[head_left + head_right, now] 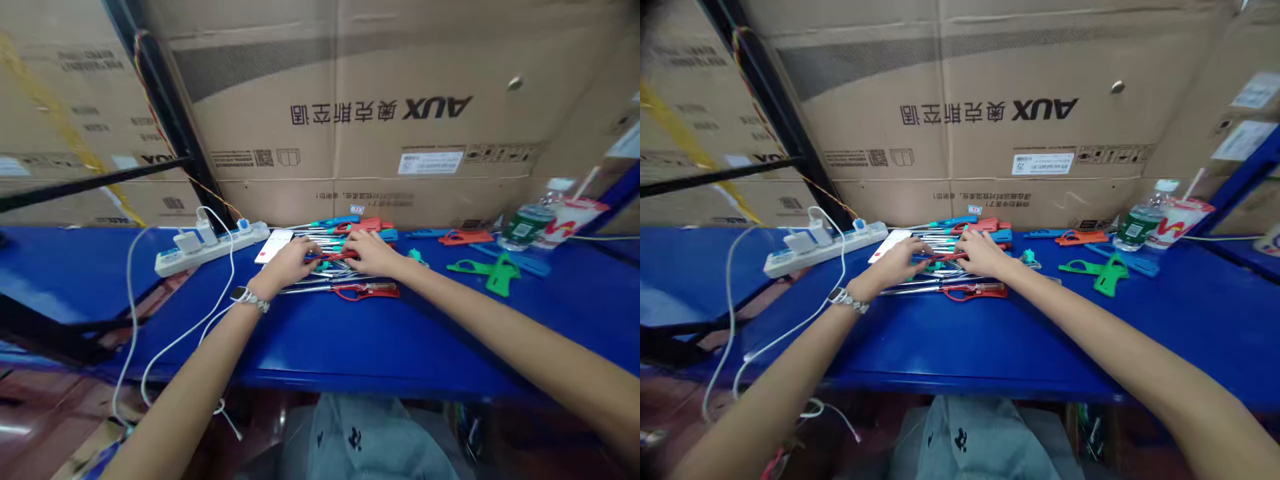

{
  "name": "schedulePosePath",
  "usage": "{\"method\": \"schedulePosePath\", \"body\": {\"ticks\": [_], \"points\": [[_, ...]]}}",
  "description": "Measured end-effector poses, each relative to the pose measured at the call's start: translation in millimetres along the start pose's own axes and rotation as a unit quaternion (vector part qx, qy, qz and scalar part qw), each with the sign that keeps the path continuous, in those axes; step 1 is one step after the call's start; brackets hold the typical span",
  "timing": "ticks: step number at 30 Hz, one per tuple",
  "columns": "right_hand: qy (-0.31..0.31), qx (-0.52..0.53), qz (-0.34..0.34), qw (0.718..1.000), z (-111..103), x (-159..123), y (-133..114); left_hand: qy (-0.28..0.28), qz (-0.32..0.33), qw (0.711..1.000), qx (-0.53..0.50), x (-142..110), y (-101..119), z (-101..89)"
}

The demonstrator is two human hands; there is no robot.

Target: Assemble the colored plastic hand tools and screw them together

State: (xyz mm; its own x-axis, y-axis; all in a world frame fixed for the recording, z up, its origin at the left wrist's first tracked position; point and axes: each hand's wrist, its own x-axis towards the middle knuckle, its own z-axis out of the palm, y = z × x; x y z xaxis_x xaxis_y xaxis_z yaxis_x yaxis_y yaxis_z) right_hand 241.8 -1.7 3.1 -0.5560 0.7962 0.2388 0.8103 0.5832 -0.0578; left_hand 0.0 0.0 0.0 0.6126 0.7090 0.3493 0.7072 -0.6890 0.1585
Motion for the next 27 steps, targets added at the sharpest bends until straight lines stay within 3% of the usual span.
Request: {"method": "schedulePosePath", "body": {"ticks": [4, 7, 13, 17, 23, 27], "points": [[0.020, 0.020, 0.001, 1.000, 2.0, 1.7, 4.0, 0.003, -0.011, 1.000, 0.020, 12.1, 6.0, 4.7], [0.060, 0.067, -0.012, 0.996, -6.1, -7.3, 9.5, 0.043, 0.001, 0.999, 0.014, 10.0, 9.4, 4.6], [0.116, 0.248, -0.009, 0.962, -26.3, -50.9, 15.9, 0.124, 0.095, 0.983, -0.100, -1.2, 19.8, 3.6], [0.130, 0.334, 0.020, 0.934, -25.4, -79.9, 14.4, 0.131, 0.129, 0.966, -0.180, -5.4, 36.0, 9.0], [0.152, 0.330, 0.060, 0.930, -15.4, -93.7, 11.1, 0.113, 0.122, 0.970, -0.179, -7.7, 44.2, 13.5], [0.153, 0.255, 0.033, 0.954, -10.2, -82.9, 14.8, 0.122, 0.108, 0.973, -0.161, 1.6, 33.8, 17.4]]}}
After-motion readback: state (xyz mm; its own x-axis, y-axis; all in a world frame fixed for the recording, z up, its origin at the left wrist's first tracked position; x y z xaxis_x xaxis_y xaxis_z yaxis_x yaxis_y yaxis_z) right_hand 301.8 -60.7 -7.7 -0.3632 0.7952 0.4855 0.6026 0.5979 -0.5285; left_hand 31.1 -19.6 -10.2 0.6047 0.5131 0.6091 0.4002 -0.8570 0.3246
